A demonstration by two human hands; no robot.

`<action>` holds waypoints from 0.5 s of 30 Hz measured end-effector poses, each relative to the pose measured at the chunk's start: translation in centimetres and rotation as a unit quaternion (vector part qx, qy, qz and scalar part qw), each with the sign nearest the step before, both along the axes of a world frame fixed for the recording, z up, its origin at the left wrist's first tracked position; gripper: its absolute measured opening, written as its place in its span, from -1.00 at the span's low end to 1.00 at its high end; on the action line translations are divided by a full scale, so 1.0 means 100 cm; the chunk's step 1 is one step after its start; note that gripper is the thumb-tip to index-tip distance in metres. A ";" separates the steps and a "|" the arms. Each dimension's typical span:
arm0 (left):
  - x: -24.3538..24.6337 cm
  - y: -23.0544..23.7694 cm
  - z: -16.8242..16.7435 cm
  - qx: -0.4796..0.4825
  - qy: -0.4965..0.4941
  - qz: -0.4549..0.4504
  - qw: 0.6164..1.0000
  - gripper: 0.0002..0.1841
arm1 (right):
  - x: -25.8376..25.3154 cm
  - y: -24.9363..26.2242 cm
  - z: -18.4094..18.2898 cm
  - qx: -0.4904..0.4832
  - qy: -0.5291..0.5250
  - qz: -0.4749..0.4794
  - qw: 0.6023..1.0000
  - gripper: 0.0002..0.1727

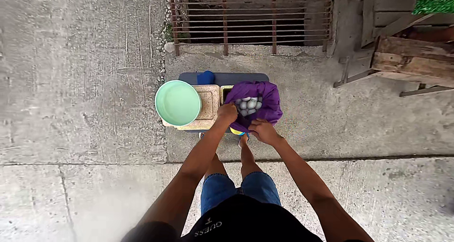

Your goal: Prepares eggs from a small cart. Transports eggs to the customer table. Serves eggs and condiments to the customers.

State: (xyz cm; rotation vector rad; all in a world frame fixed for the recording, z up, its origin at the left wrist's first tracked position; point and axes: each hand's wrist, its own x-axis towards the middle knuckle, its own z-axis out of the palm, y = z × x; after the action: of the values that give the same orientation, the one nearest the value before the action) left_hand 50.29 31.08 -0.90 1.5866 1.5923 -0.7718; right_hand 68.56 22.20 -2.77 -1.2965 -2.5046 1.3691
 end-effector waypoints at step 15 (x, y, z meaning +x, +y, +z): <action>-0.020 0.013 0.038 0.096 -0.018 0.091 0.991 -0.13 | -0.014 0.093 -0.069 0.066 -0.298 -0.113 0.946 -0.57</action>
State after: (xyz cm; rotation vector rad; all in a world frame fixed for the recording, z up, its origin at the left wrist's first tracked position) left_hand 48.24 32.33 2.90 1.5514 1.7985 -0.5031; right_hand 67.14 31.47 -9.67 -2.1405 -2.5873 0.8279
